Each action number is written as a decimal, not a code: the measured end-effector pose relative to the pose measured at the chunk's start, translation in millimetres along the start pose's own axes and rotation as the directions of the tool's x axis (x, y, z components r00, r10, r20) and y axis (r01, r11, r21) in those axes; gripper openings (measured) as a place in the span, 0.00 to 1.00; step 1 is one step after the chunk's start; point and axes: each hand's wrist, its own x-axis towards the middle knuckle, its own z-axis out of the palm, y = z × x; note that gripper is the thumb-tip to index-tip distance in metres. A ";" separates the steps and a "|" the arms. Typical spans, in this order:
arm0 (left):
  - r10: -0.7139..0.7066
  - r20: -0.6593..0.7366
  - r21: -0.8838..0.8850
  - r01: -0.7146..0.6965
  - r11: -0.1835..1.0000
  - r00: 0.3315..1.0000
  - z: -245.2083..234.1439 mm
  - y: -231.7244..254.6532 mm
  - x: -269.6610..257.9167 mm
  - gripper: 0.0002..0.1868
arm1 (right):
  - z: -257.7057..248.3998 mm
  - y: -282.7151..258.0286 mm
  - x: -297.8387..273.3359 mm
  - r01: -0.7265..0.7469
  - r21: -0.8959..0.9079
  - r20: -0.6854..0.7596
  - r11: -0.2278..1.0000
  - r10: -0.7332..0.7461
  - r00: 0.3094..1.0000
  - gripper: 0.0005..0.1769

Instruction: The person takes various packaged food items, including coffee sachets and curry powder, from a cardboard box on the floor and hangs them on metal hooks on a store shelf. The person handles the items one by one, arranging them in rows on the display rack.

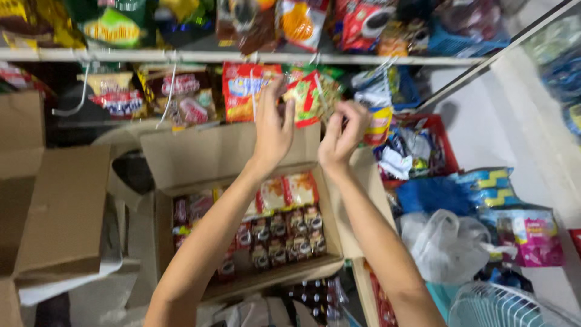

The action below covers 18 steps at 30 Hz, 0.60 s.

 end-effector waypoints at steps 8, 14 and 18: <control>-0.257 -0.036 -0.010 0.257 0.966 0.966 -122.8 -91.2 -171.8 0.18 | 32.7 -51.8 -228.3 -0.289 0.030 0.332 0.957 0.263 0.906 0.09; -0.444 -0.045 0.180 0.444 0.878 0.895 -180.4 -172.7 -299.4 0.17 | 36.8 -76.1 -353.7 -0.352 -0.018 0.563 0.936 0.301 0.770 0.08; -0.574 0.022 0.318 0.539 0.780 0.818 -191.0 -243.5 -386.6 0.14 | 50.8 -69.8 -442.7 -0.509 -0.139 0.735 0.849 0.433 0.522 0.09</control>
